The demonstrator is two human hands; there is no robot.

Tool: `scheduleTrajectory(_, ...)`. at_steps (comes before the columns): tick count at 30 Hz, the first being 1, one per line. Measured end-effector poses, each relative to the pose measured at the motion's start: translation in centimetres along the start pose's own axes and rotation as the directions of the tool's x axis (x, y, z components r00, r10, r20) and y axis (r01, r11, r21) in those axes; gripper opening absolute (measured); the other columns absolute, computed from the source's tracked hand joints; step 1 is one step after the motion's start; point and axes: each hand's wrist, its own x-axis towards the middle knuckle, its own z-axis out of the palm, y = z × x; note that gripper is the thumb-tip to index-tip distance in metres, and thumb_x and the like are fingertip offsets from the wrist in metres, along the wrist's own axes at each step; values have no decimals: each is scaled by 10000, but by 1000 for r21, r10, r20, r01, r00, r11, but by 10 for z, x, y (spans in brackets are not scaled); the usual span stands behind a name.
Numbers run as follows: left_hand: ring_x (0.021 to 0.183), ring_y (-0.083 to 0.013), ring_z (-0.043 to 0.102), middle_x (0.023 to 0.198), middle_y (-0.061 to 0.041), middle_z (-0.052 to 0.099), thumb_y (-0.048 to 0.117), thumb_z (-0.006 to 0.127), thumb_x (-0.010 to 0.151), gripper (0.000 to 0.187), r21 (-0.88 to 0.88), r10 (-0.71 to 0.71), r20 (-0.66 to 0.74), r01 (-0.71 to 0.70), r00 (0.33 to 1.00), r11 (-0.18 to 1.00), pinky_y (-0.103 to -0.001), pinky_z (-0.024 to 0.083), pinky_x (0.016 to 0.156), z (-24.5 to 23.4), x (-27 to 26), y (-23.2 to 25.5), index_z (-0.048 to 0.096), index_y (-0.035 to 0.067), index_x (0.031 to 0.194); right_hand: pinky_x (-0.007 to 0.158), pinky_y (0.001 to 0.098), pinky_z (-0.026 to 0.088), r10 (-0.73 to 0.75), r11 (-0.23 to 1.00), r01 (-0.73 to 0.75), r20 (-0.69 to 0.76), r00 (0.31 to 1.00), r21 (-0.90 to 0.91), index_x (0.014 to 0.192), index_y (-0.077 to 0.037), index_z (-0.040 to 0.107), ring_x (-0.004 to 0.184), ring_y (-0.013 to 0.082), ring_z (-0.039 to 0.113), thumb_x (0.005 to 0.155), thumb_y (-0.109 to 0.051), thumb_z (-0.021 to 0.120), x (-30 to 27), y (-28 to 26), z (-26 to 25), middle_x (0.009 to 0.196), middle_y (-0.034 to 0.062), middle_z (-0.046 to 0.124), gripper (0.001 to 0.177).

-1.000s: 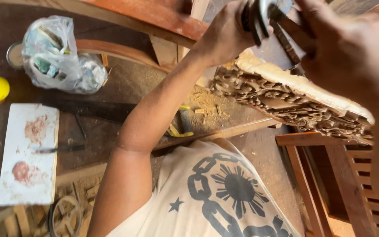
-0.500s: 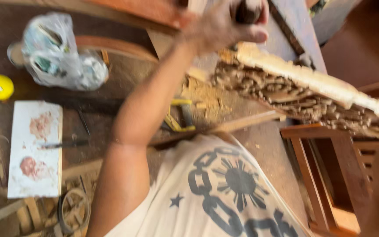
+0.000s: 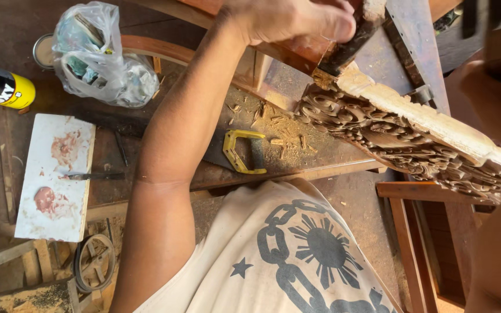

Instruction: The person carves a decorative floral pattern into a piece of wood using a chisel and a hammer. They repeatedly strike the chisel to remove wood chips and refine the design on the workbench.

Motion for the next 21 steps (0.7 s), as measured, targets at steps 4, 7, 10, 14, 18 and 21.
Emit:
scheduleTrajectory(4, 1017, -174, 727, 1132, -96, 747, 290, 903, 886, 574, 68, 303, 30, -305, 952, 950, -324, 589, 920, 24, 10, 0, 605, 15, 1293, 519, 337, 444, 62, 997, -60, -27, 998, 58, 1168, 7, 527, 598, 223, 548, 932, 84, 632, 0, 8, 0, 759, 134, 555, 270)
scheduleTrajectory(7, 1083, -189, 735, 1167, -91, 759, 208, 892, 952, 415, -45, 315, 13, -314, 949, 948, -347, 602, 1013, 28, 13, -7, 659, 24, 1241, 516, 337, 438, 29, 998, -28, -27, 999, 48, 1161, 7, 527, 600, 223, 543, 929, 88, 634, -3, 1, 4, 760, 131, 549, 268)
scheduleTrajectory(10, 1016, -162, 705, 1111, -47, 741, 123, 908, 862, 407, 80, 396, -12, -394, 918, 916, -340, 562, 913, 23, 7, -5, 667, 52, 1183, 514, 337, 432, -54, 998, 54, 8, 998, -7, 1153, 6, 526, 601, 223, 538, 925, 92, 635, -2, -5, 6, 761, 128, 544, 267)
scheduleTrajectory(14, 1111, -169, 722, 1171, -35, 766, 72, 848, 936, 356, -99, 318, 39, -313, 947, 945, -339, 576, 1026, 28, 8, -1, 671, 52, 1244, 511, 337, 424, 37, 996, -37, 5, 999, 79, 1143, 5, 526, 604, 223, 532, 920, 97, 637, -3, 3, 2, 763, 124, 536, 265)
scheduleTrajectory(18, 1037, -235, 712, 1141, -109, 746, 107, 877, 874, 390, 268, 536, -98, -496, 839, 826, -365, 562, 915, 33, 0, -1, 661, 13, 1185, 517, 354, 449, 2, 1000, -2, -12, 1000, 3, 1217, -2, 539, 607, 242, 556, 862, 79, 681, 1, -12, 4, 767, 135, 567, 390)
scheduleTrajectory(21, 918, -210, 727, 1048, -96, 729, 194, 840, 909, 434, 297, 526, -104, -479, 844, 826, -346, 597, 789, 47, -11, 1, 583, 11, 1207, 550, 394, 530, -103, 979, 91, -61, 993, -180, 1442, -21, 565, 619, 277, 632, 747, 33, 774, 5, -27, -8, 775, 164, 654, 728)
